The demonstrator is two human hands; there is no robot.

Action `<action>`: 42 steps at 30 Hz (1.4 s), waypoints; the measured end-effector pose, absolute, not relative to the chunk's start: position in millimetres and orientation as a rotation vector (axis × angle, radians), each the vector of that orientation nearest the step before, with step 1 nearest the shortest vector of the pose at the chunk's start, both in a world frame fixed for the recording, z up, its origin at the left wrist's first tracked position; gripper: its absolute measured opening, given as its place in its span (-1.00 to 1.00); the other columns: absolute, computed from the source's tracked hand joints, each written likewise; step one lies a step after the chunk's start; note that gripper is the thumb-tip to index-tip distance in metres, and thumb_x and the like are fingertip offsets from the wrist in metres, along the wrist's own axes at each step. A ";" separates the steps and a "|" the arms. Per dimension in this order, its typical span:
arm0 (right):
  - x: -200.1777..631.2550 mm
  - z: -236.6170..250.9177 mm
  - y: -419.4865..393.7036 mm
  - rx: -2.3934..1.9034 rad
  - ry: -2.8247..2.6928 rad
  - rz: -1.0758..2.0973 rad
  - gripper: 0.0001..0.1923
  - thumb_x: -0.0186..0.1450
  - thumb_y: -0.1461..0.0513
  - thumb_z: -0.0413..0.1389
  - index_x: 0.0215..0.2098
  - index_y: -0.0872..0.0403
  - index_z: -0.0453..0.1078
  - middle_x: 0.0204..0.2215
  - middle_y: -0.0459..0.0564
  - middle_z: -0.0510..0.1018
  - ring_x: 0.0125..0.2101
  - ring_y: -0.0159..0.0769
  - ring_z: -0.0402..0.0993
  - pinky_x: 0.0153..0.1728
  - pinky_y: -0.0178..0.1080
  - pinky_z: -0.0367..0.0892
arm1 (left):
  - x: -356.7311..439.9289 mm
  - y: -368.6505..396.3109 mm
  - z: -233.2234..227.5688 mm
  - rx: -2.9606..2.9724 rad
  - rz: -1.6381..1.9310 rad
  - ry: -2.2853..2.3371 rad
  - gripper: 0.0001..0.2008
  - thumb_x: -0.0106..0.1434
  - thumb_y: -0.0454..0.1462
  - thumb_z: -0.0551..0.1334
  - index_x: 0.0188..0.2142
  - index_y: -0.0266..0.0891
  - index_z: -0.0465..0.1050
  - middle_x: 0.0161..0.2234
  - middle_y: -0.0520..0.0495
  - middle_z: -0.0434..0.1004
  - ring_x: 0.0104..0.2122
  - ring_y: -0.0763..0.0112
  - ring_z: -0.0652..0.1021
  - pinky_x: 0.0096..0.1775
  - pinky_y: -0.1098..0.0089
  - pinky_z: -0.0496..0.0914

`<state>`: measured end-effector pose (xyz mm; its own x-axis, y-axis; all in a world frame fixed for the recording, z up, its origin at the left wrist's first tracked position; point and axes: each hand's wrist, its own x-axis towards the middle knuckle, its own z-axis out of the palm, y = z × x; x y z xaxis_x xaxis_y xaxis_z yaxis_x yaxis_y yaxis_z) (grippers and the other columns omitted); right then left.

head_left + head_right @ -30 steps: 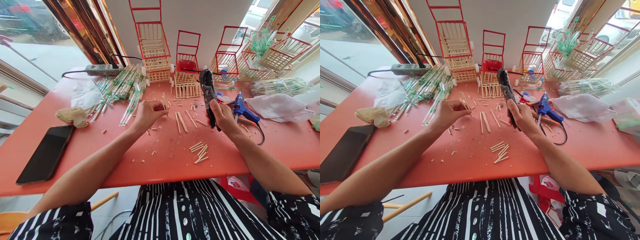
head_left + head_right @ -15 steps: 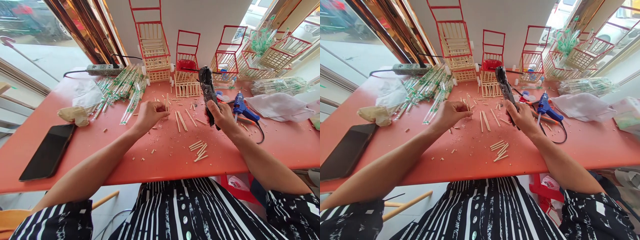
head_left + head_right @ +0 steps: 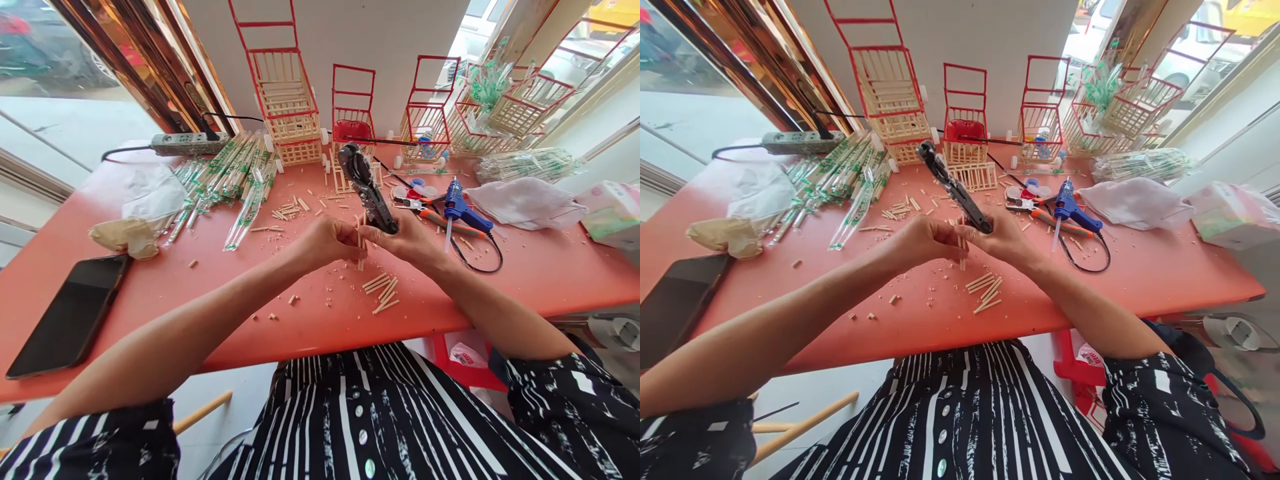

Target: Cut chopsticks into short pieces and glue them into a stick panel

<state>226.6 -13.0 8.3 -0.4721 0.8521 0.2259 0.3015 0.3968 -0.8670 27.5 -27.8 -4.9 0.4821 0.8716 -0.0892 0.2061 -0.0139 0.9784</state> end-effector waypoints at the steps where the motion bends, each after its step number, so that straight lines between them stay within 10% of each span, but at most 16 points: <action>1: 226.7 7.1 -12.5 -0.982 -1.978 1.029 -0.46 0.23 -0.22 0.33 -0.40 0.05 0.40 -0.52 -0.14 0.34 -0.46 -0.38 0.22 -0.44 -0.27 0.14 | 29.7 -27.4 -4.8 1.526 0.684 0.978 -0.90 0.06 -0.27 0.43 -0.52 -0.25 0.61 -0.54 -0.04 0.65 -0.50 0.38 0.61 -0.38 0.41 0.46; 21: 230.7 -3.1 -14.7 -0.914 -2.089 0.492 -0.83 0.35 0.21 0.15 -0.39 0.01 0.28 -0.43 -0.08 0.42 -0.41 -0.31 0.28 -0.28 -0.22 0.22 | 45.4 -24.3 -28.5 1.680 0.929 1.145 -0.91 0.17 -0.29 0.31 -0.47 -0.22 0.52 -0.54 0.07 0.58 -0.63 0.43 0.55 -0.53 0.47 0.36; 42: 231.7 -10.7 -10.7 -0.882 -2.065 0.435 -0.79 0.35 0.21 0.17 -0.43 0.03 0.30 -0.45 -0.09 0.46 -0.41 -0.32 0.33 -0.30 -0.25 0.22 | 41.3 -16.4 -32.6 1.744 0.949 1.064 -0.90 0.16 -0.29 0.32 -0.43 -0.26 0.61 -0.55 0.03 0.59 -0.61 0.40 0.60 -0.52 0.51 0.39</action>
